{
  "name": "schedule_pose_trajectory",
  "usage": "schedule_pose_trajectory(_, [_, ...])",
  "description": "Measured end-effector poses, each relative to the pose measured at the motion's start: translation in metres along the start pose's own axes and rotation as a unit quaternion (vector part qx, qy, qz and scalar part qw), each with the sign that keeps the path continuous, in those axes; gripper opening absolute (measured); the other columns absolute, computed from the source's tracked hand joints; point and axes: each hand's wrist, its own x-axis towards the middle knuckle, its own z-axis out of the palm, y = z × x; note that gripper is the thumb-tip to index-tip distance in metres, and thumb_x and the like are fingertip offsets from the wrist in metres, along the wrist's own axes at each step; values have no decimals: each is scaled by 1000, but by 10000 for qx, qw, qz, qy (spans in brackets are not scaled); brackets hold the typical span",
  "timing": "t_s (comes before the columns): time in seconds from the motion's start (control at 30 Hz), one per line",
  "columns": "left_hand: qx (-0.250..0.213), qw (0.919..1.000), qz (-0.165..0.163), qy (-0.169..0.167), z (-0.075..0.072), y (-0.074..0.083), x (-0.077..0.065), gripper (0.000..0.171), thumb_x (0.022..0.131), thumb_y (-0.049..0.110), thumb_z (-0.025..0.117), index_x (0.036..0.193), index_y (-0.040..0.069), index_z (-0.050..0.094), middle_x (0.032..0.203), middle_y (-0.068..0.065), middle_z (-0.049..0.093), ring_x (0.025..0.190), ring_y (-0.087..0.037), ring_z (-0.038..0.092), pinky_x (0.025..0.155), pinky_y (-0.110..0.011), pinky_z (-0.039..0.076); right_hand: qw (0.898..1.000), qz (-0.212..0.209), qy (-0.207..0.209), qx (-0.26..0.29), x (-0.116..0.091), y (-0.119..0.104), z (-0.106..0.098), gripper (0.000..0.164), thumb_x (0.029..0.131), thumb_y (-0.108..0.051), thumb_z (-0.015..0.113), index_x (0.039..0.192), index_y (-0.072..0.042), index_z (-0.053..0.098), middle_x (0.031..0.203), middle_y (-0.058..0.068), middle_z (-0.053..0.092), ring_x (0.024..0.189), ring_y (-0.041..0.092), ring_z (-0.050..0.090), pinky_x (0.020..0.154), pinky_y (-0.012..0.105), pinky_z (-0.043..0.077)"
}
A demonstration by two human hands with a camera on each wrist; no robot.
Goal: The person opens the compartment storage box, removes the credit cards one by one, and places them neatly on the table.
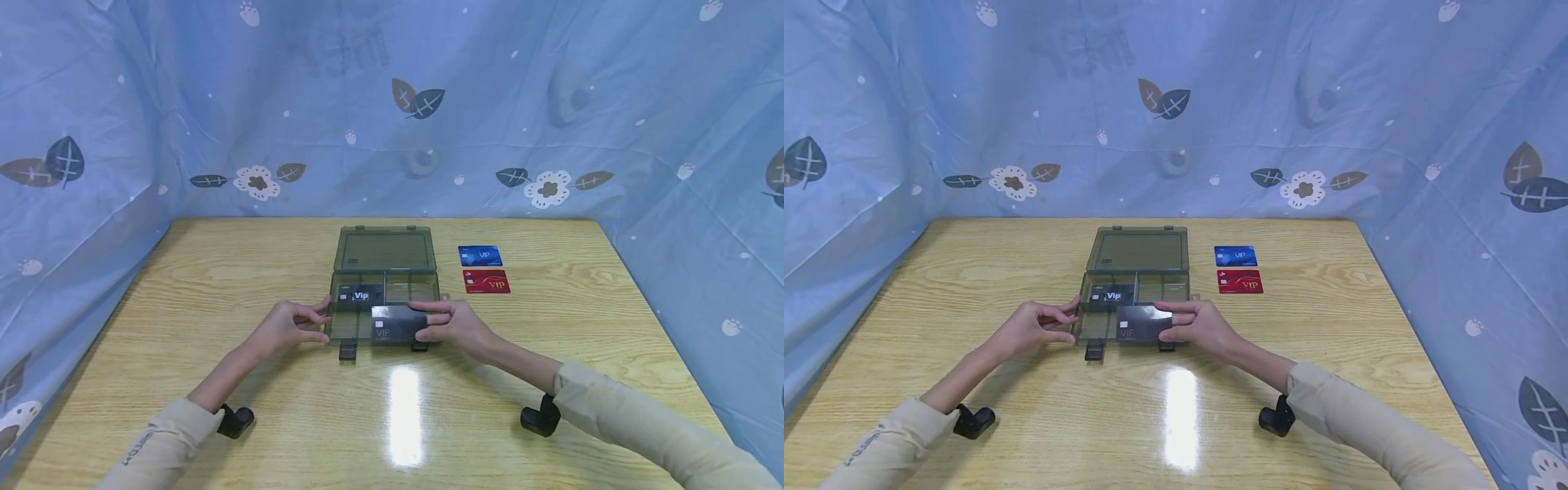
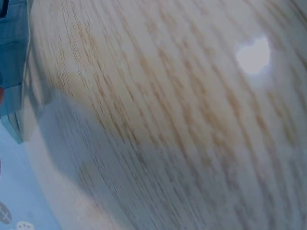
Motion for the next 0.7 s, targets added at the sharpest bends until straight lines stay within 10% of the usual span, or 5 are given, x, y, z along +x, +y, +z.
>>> schedule_pose_trajectory(0.33, [-155, 9999, -6, -14, -1, -3, 0, 25, 73, 5, 81, 94, -5, 71, 140, -24, 43, 108, -31, 63, 88, -29, 55, 9999, -76, -98, 9, -11, 7, -20, 64, 80, -4, 77, 137, 4, 49, 92, 9, 74, 87, 13, 69, 82, 26, 58])
schedule_pose_trajectory(0.7, [-100, 9999, -36, -43, -2, -5, 1, 25, 74, 7, 81, 94, -4, 71, 141, -22, 43, 108, -30, 63, 90, -32, 54, 9999, -38, -148, 31, -28, 13, -50, 67, 80, -1, 76, 138, 8, 44, 109, 18, 69, 101, 25, 67, 87, 31, 57])
